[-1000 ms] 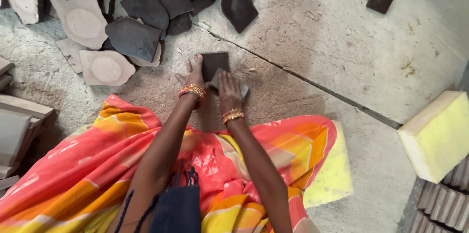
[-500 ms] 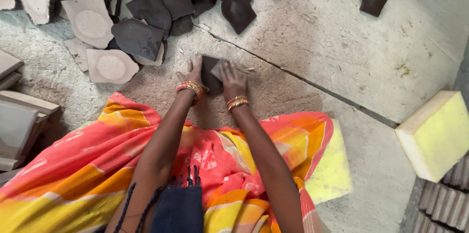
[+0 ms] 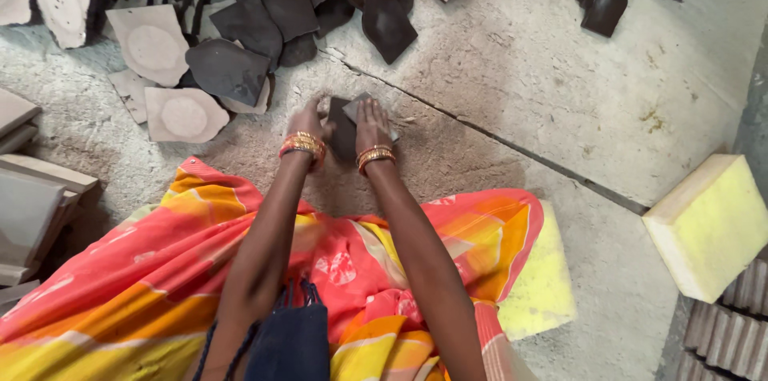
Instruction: The person sits on the floor and smooths the edges of clay tiles one at a time, rubbing each tile with a small abrasive stone and setting finished tiles onto a pile beside them.
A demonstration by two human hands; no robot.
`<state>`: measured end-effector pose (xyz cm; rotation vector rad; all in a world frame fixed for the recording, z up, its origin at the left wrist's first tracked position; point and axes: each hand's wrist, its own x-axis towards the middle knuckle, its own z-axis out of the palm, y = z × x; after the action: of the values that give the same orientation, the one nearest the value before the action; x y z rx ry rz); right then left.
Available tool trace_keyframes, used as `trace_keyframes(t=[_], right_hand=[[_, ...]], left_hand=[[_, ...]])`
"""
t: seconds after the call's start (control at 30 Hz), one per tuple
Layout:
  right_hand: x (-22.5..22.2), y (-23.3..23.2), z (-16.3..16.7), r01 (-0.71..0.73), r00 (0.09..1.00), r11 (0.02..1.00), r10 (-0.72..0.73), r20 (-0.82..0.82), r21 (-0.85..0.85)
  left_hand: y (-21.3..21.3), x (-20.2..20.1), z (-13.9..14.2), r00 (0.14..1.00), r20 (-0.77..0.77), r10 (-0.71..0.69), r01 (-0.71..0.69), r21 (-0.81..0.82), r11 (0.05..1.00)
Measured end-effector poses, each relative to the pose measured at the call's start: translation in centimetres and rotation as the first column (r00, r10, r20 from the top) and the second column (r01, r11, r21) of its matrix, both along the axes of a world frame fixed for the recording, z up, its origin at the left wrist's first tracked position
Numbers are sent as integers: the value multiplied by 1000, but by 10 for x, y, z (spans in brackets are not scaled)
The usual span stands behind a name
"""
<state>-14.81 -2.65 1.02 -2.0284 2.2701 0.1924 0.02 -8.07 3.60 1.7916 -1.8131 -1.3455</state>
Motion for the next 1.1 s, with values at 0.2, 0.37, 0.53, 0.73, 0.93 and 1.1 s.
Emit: trace_keyframes(t=[0.2,0.37,0.53,0.73,0.93,1.1], right_hand=[[42,58,-1,-207,978,966,209,3,155],[51,43,-14,-222,974,974,223,-27,33],[47,-19,5,-109,990,989,118,83,-100],[50,49,-1,-258,961,964,263,-79,71],[45,52,1,-184,971,980,169,171,74],[46,-25,18,-139,989,982,145,-41,127]], left_hand=[[5,66,203,623,-615,-484,230,-447,864],[89,135,308,325,-681,-656,247,-609,754],[89,106,273,728,-557,-401,104,-488,867],[112,113,248,798,-553,-242,-27,-433,901],[118,108,269,660,-678,-323,-133,-529,838],[127,110,289,747,-630,-212,-162,-481,862]])
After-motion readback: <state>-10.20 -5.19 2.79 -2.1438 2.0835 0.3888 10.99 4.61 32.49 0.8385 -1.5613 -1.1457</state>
